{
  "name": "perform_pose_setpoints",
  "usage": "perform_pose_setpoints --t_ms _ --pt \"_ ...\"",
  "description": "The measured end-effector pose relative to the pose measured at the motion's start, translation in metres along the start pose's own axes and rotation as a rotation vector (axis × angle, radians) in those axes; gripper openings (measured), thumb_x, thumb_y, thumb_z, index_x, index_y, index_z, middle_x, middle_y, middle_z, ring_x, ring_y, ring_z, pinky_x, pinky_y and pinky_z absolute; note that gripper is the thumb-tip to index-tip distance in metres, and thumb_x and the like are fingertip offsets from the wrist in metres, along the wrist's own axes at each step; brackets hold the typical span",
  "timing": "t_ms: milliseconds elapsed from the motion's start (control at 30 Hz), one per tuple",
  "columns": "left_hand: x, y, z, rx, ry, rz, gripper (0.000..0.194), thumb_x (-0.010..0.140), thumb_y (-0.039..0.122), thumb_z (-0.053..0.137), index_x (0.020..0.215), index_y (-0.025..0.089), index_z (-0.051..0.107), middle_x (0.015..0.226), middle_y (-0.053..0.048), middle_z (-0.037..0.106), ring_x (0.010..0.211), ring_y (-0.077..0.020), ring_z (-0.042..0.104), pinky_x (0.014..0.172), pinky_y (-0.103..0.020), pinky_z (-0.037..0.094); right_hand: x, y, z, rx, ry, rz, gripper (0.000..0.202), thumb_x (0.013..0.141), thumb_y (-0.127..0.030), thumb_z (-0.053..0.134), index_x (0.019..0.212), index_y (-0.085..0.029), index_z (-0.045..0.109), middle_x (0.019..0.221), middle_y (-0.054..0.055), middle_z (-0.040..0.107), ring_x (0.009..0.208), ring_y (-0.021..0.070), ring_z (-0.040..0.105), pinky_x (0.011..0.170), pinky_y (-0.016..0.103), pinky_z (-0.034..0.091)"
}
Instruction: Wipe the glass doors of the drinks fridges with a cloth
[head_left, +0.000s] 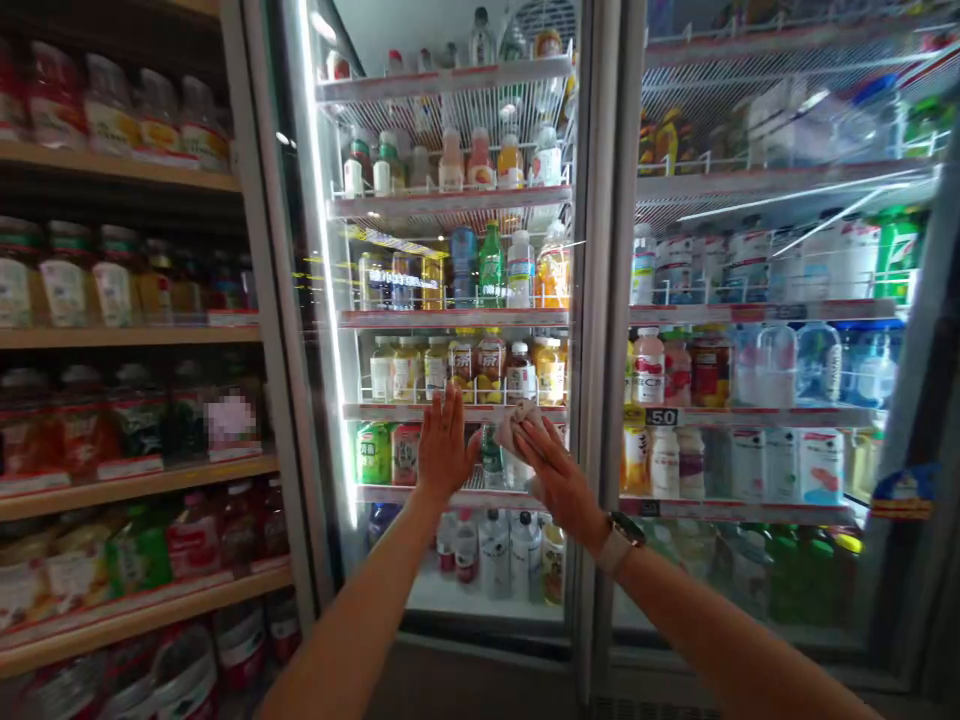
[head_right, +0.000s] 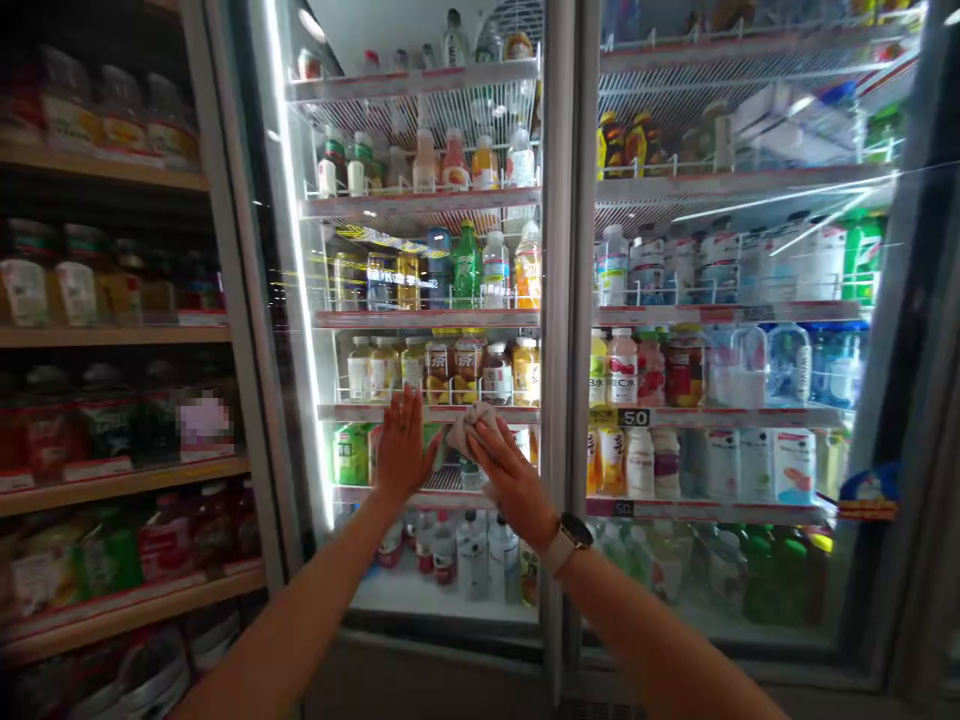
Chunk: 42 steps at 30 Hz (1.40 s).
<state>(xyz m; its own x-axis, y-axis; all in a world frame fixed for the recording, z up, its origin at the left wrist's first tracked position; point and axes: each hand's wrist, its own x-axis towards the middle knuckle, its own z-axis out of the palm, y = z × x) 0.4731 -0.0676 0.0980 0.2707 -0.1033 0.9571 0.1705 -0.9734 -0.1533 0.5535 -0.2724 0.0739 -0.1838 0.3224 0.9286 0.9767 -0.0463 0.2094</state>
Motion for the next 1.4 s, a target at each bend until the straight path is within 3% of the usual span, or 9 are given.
perform_pose_setpoints --t_ms 133,267,567,667,867,933,1033,1200,1400 --pt "-0.009 -0.053 0.021 0.071 -0.078 0.027 0.076 0.098 0.044 0.038 0.155 0.013 -0.002 0.161 -0.016 0.017 0.150 -0.0307 0.009 0.118 -0.052 0.027 0.033 0.020 0.041 -0.017 -0.057 -0.076 0.084 0.082 0.009 0.037 0.155 -0.028 0.017 0.158 0.004 0.032 0.150 0.0228 0.015 0.120 0.048 0.033" --pt "-0.021 -0.087 0.046 0.082 -0.120 0.033 0.075 0.098 0.045 0.036 0.155 0.012 -0.001 0.160 -0.017 0.018 0.150 -0.0296 0.013 0.118 -0.050 0.026 0.062 0.037 0.078 -0.105 -0.080 -0.131 0.085 0.083 0.007 0.038 0.156 -0.027 0.012 0.158 0.005 0.034 0.150 0.0218 0.013 0.120 0.046 0.034" --pt "-0.040 -0.114 0.080 0.100 -0.054 0.089 0.069 0.100 0.041 0.030 0.155 0.011 0.001 0.160 -0.017 0.019 0.150 -0.0280 0.011 0.119 -0.046 0.021 0.100 0.058 0.143 -0.340 -0.178 -0.203 0.077 0.085 0.003 0.040 0.155 -0.022 0.019 0.153 0.006 0.043 0.149 0.0210 0.020 0.121 0.045 0.032" --pt "-0.044 -0.116 0.082 0.061 -0.009 0.099 0.070 0.100 0.040 0.028 0.154 0.008 -0.002 0.160 -0.018 0.019 0.150 -0.0276 0.009 0.119 -0.044 0.021 0.073 0.054 0.150 -0.348 -0.246 -0.221 0.074 0.084 0.002 0.042 0.154 -0.020 0.026 0.152 0.007 0.044 0.146 0.0212 0.029 0.120 0.043 0.035" --pt "-0.048 -0.122 0.084 -0.054 -0.029 0.114 0.078 0.097 0.049 0.032 0.154 0.007 0.001 0.159 -0.020 0.022 0.150 -0.0283 0.013 0.118 -0.044 0.023 -0.001 0.046 0.143 -0.275 -0.461 -0.447 0.056 0.091 -0.004 0.042 0.145 -0.021 0.044 0.142 0.002 0.055 0.135 0.0149 0.047 0.112 0.031 0.045" --pt "-0.048 -0.122 0.084 -0.069 -0.048 0.104 0.077 0.097 0.049 0.032 0.155 0.008 0.003 0.159 -0.019 0.022 0.149 -0.0281 0.015 0.118 -0.044 0.022 0.005 0.050 0.136 -0.253 -0.503 -0.482 0.053 0.093 -0.005 0.042 0.142 -0.024 0.048 0.141 0.000 0.057 0.134 0.0135 0.048 0.112 0.030 0.044" --pt "-0.048 -0.120 0.084 -0.087 -0.053 0.090 0.077 0.097 0.048 0.033 0.154 0.006 0.005 0.158 -0.020 0.022 0.149 -0.0281 0.016 0.119 -0.044 0.021 0.051 0.060 0.129 -0.248 -0.470 -0.476 0.053 0.092 -0.004 0.044 0.140 -0.026 0.050 0.142 0.000 0.056 0.138 0.0161 0.044 0.116 0.036 0.040" --pt "-0.047 -0.119 0.083 -0.080 -0.043 0.107 0.077 0.097 0.049 0.031 0.154 0.004 0.006 0.159 -0.020 0.020 0.150 -0.0279 0.013 0.120 -0.043 0.019 0.119 0.068 0.133 -0.342 -0.275 -0.251 0.067 0.088 -0.001 0.045 0.150 -0.025 0.035 0.153 0.003 0.043 0.148 0.0218 0.023 0.123 0.048 0.027" --pt "-0.052 -0.121 0.087 -0.089 -0.028 0.107 0.080 0.097 0.052 0.031 0.154 0.004 0.001 0.159 -0.021 0.020 0.150 -0.0279 0.014 0.120 -0.044 0.021 0.084 0.054 0.158 -0.274 -0.322 -0.260 0.067 0.092 -0.001 0.038 0.153 -0.026 0.028 0.151 0.002 0.045 0.145 0.0188 0.032 0.122 0.042 0.031"
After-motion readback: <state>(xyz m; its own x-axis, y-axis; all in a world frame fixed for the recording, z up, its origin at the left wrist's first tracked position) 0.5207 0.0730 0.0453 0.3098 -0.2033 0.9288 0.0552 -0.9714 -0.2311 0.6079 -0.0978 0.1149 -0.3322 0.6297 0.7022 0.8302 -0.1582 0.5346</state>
